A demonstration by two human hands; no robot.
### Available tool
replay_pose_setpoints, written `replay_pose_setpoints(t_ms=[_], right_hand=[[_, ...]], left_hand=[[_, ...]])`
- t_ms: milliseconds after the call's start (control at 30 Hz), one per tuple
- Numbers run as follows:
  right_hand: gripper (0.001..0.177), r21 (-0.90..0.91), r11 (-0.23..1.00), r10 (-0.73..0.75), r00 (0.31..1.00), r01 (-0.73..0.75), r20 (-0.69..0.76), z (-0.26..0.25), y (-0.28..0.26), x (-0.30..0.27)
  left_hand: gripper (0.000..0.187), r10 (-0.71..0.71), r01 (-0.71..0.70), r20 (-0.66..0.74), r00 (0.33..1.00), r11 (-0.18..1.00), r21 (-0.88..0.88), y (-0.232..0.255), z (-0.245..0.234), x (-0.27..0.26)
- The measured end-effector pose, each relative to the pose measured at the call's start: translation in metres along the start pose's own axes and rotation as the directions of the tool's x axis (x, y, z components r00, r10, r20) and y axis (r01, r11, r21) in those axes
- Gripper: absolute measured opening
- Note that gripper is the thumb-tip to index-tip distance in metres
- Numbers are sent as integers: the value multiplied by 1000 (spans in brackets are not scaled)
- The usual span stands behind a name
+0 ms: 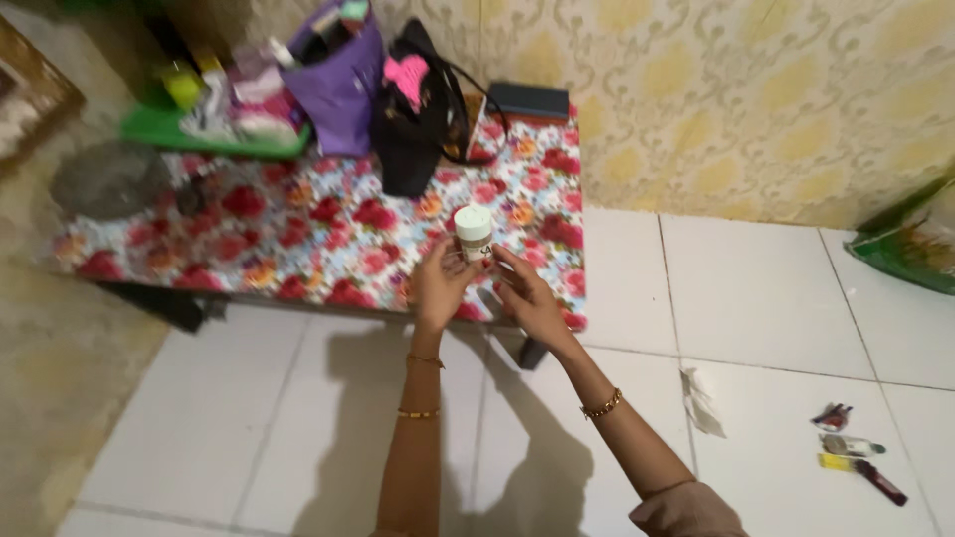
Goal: The person picks up a yellow jar and a bottle of oil from a tiled floor, then gathers lighters, a razor, and handheld electronic devices from a table and the ground.
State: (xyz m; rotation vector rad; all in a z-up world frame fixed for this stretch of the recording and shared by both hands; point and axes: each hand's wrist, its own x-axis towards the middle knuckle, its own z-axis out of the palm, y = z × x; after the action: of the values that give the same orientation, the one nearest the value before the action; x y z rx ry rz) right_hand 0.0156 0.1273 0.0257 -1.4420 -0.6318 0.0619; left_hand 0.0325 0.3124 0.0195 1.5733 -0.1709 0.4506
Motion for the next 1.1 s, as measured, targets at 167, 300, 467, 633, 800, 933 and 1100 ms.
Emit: replay_pose_setpoints(t_ms=[167,300,467,633,800,933,1100], right_hand=[[53,-4,993,118,988,-119,-96,55,-3,55],[44,55,998,38,999,-36,-27,106,14,99],[39,84,995,40,998,-44,56,168,36,134],[44,157,985,66,996,-75,62,226,47,160],[47,42,999,-15,992,10,123,251,50,201],[53,74,992,-119,967,105,227,259,58,241],[43,121,990,32,961,-68,273,262,64,271]], left_hand=[[46,92,-81,-44,995,977,200,14,-66,37],[47,83,-67,-61,995,973,219,14,-137,47],[53,158,-97,-140,977,926,365,13,-208,42],[57,191,-66,-213,958,872,486,6,-264,49],[55,173,-35,-266,948,889,456,7,-300,70],[54,197,-14,-315,928,866,500,10,-319,90],[52,225,-8,-358,906,856,517,19,-325,100]])
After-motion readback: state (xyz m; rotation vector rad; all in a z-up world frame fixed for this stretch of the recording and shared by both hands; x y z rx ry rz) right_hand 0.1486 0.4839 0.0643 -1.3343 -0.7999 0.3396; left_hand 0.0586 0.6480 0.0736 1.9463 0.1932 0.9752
